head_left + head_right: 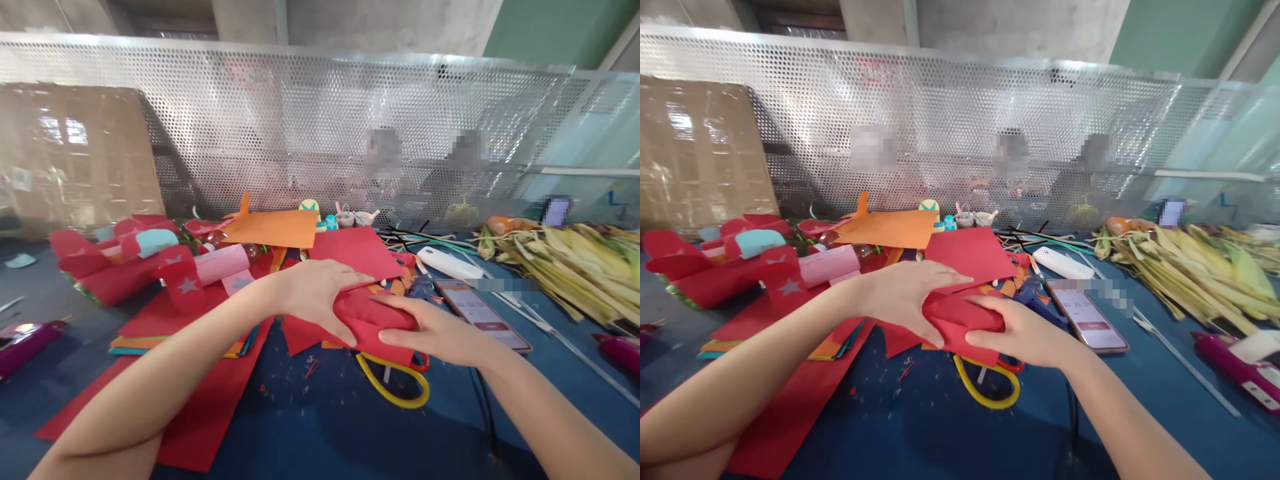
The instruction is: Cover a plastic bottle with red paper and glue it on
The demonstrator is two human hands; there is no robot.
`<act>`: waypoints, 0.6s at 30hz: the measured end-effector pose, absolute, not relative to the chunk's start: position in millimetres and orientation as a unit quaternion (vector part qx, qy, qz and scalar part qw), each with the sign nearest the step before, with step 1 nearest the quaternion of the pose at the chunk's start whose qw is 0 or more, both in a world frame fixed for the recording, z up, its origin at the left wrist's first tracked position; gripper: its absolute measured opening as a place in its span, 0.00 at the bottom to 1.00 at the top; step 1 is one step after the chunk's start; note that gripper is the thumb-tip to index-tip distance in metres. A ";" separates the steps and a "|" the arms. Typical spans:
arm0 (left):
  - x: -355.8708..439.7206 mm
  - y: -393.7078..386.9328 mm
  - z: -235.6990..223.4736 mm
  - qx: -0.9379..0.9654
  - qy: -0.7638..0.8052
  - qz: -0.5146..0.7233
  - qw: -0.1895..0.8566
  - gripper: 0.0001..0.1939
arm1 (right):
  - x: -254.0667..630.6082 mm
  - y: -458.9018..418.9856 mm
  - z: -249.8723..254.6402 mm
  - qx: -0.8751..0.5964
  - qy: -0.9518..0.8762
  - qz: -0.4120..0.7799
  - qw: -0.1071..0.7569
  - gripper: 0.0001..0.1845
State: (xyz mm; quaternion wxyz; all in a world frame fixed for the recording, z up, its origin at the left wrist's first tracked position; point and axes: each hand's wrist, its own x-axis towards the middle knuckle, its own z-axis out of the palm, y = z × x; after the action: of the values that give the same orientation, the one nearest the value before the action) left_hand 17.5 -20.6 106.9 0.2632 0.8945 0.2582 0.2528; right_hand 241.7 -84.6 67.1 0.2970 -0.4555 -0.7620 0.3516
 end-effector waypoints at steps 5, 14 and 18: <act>17.4 -7.5 99.8 0.888 0.282 0.172 0.319 0.26 | 247.0 -84.8 70.8 -0.494 -0.747 0.351 0.271 0.29; 16.0 3.5 99.8 0.876 0.246 0.210 0.358 0.18 | 248.6 -80.6 69.0 -0.511 -0.691 0.368 0.355 0.19; 11.7 12.0 100.7 0.879 0.276 0.147 0.360 0.22 | 249.4 -77.5 63.7 -0.454 -0.690 0.397 0.401 0.29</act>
State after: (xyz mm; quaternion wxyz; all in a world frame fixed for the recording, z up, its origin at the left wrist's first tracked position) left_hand 11.7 12.0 100.7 0.3595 0.8792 0.2762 0.1465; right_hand 249.4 -77.5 63.7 0.4010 -0.4537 -0.6897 0.3972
